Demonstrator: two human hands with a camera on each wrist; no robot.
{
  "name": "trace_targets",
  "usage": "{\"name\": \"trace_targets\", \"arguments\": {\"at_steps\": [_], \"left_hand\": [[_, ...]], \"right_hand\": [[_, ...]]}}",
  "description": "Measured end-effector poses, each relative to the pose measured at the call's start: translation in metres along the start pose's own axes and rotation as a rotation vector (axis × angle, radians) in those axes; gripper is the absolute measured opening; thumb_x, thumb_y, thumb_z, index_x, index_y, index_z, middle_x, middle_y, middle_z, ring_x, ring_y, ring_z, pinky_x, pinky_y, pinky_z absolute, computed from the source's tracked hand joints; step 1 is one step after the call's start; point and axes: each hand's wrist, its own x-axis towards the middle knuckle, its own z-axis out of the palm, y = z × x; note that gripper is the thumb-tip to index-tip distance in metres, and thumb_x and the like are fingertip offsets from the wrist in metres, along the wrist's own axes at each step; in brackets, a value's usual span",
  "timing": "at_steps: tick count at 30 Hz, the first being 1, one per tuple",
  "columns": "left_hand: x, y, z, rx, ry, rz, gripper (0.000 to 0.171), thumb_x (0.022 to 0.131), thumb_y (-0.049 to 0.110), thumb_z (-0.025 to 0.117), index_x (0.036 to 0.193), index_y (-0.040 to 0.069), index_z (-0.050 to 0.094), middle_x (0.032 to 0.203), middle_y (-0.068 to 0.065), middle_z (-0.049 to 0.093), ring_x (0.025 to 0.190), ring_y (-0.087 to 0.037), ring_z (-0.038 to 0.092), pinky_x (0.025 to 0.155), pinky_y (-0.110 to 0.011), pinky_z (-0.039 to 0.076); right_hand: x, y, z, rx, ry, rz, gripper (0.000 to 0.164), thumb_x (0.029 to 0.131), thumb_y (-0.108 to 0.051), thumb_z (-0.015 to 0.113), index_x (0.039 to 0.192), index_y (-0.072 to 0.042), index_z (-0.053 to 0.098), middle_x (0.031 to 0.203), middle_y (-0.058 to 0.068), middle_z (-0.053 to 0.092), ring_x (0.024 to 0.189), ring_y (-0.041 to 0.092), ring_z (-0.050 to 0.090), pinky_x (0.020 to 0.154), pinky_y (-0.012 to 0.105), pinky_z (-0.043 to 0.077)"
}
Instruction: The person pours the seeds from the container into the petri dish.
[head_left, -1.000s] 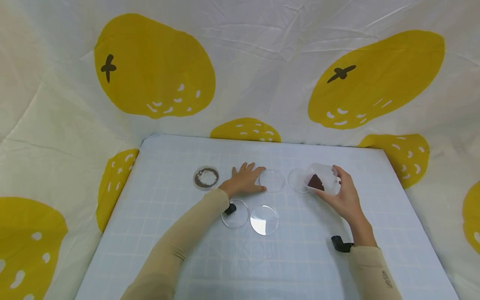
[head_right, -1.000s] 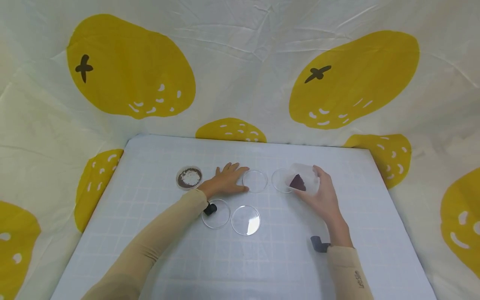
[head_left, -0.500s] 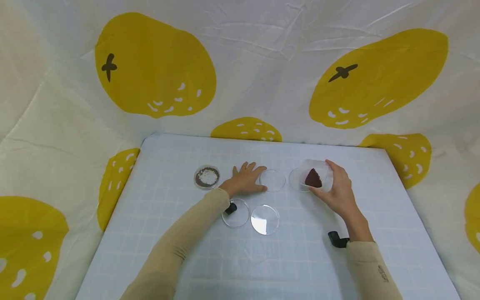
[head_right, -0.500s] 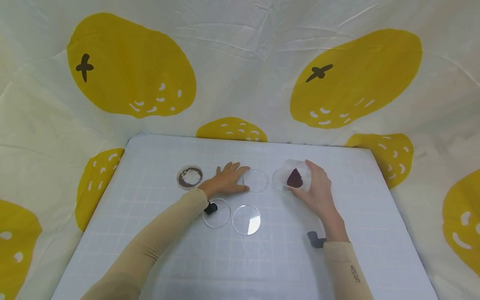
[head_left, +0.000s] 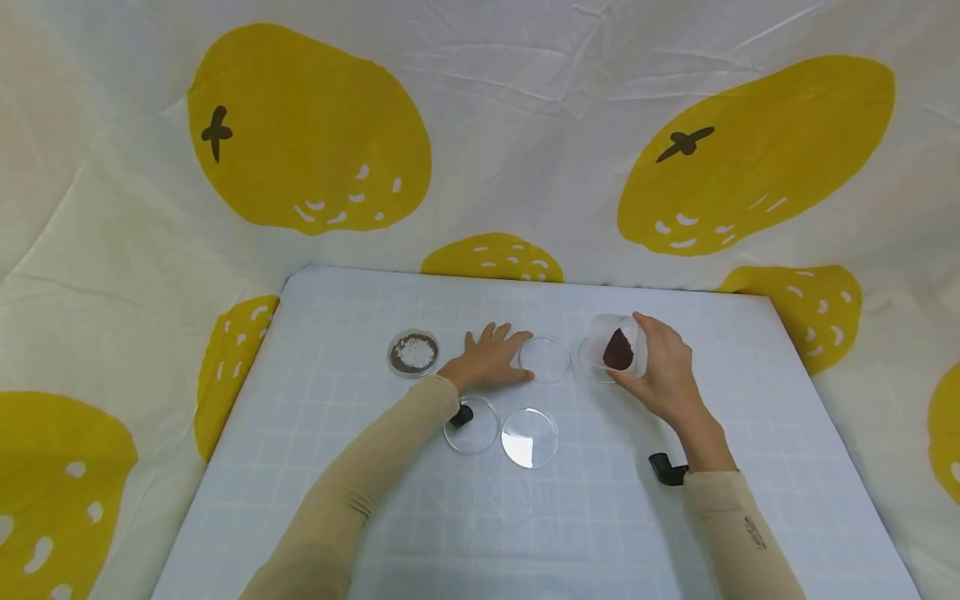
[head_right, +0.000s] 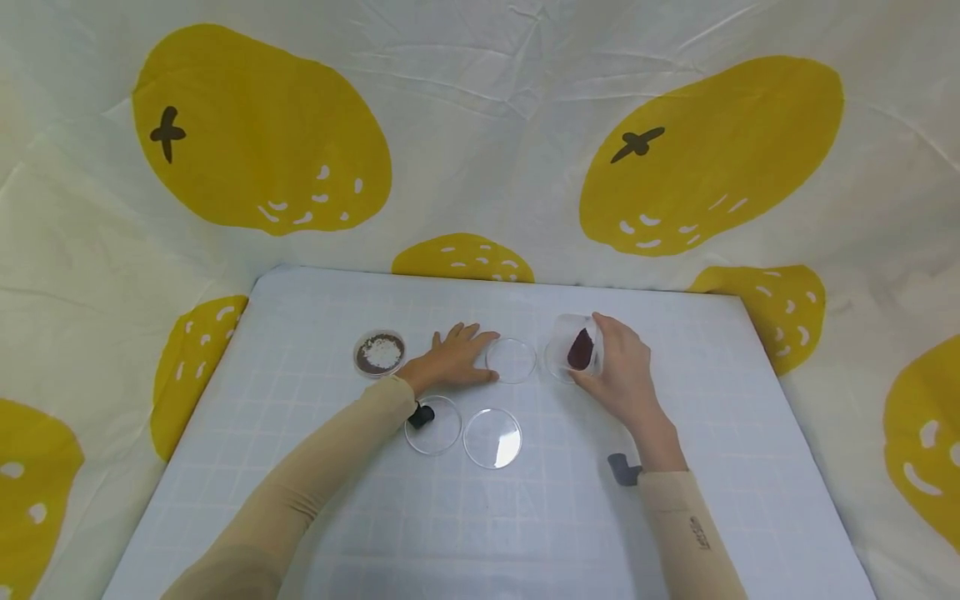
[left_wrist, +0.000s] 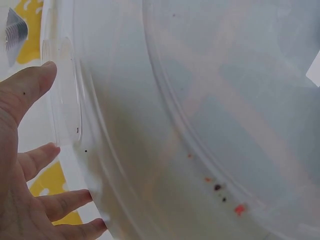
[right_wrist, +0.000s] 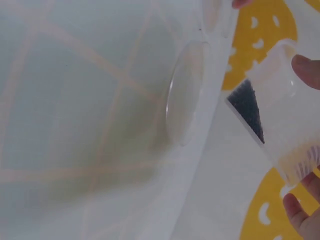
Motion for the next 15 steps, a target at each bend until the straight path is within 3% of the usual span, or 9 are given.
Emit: {"name": "trace_targets", "arguments": {"at_steps": [9,15], "left_hand": [[-0.002,0.001,0.000,-0.009,0.003,0.003,0.078,0.078,0.065,0.055,0.143,0.035,0.025,0.150,-0.009,0.018,0.135,-0.039,0.008,0.097,-0.069,0.006],[-0.002,0.000,0.001,-0.004,-0.001,0.000,0.078,0.078,0.066,0.055,0.143,0.037,0.024,0.150,-0.008,0.017,0.136,-0.037,0.008,0.098,-0.069,0.006]], "right_hand": [[0.005,-0.001,0.006,-0.025,0.017,-0.112,0.098,0.057,-0.025,0.088,0.137,-0.004,0.035,0.130,0.018,0.042,0.120,0.037,0.036,0.091,0.057,0.029],[0.010,-0.007,0.011,-0.030,0.003,-0.143,0.099,0.057,-0.026,0.088,0.138,-0.005,0.034,0.130,0.017,0.042,0.120,0.037,0.036,0.094,0.056,0.030]]}}
